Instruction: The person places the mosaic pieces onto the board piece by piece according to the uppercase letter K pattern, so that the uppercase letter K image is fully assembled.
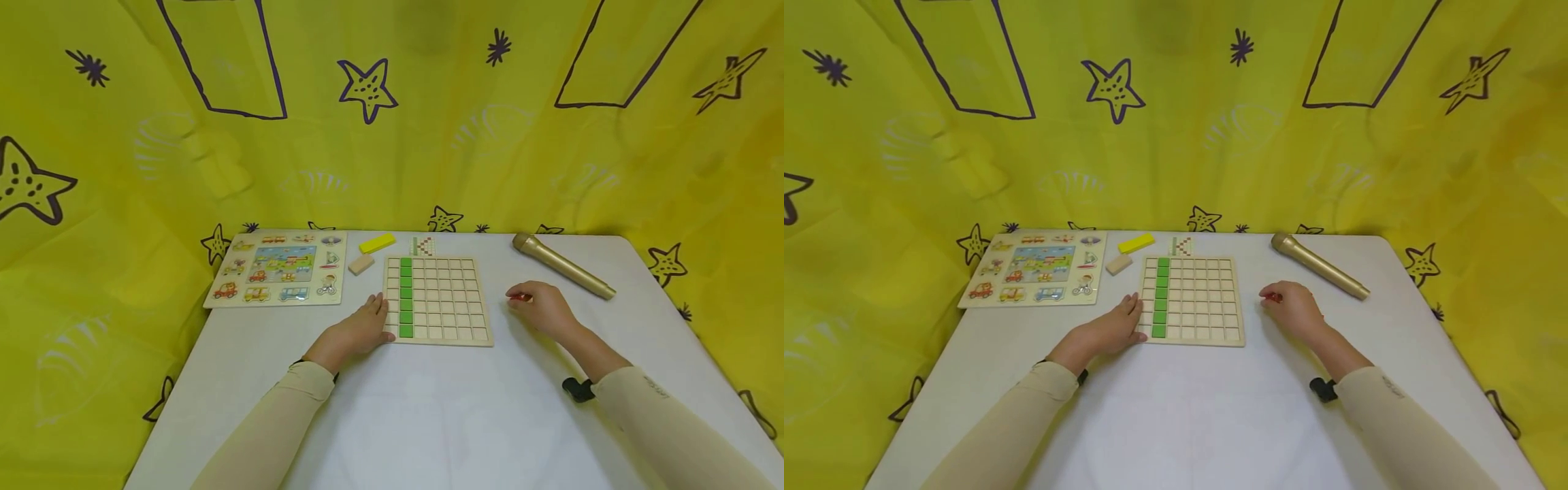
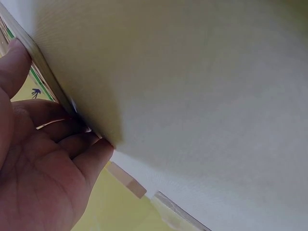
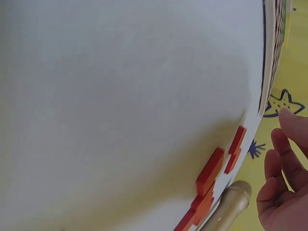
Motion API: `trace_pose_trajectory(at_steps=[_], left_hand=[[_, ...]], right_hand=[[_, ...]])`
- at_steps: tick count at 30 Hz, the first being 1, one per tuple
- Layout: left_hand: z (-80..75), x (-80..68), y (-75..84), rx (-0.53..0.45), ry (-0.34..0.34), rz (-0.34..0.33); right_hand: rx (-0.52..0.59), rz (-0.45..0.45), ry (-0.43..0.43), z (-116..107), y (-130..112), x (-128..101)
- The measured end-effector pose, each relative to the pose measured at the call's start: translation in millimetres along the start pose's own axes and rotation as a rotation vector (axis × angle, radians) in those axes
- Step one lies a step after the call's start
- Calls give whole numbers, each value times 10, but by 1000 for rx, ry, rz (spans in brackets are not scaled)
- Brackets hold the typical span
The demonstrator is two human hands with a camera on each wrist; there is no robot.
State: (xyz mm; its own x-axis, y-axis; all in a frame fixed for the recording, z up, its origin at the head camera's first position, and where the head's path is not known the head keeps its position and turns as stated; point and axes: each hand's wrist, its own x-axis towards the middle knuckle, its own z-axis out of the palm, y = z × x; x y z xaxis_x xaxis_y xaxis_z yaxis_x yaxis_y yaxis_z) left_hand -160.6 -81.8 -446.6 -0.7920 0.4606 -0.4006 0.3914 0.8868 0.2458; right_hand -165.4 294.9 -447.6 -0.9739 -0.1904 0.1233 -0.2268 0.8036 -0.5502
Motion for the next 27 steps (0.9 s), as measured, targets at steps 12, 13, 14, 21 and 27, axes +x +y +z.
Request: trace_pose_trajectory(at_steps=[12, 13, 14, 21, 27], left_hand=[[20, 3, -27, -1, 4, 0], [20, 1, -28, 0, 7, 3], [19, -1, -28, 5, 6, 5], [7, -14, -16, -5, 2, 4], [0, -4, -6, -6, 2, -2]], right_hand=[[0, 148, -40, -63, 185, -2], [3, 151, -44, -60, 190, 2], [0, 151, -45, -57, 198, 7], [-75, 104, -100, -27, 229, 43], [-92, 78, -118, -8, 235, 89]])
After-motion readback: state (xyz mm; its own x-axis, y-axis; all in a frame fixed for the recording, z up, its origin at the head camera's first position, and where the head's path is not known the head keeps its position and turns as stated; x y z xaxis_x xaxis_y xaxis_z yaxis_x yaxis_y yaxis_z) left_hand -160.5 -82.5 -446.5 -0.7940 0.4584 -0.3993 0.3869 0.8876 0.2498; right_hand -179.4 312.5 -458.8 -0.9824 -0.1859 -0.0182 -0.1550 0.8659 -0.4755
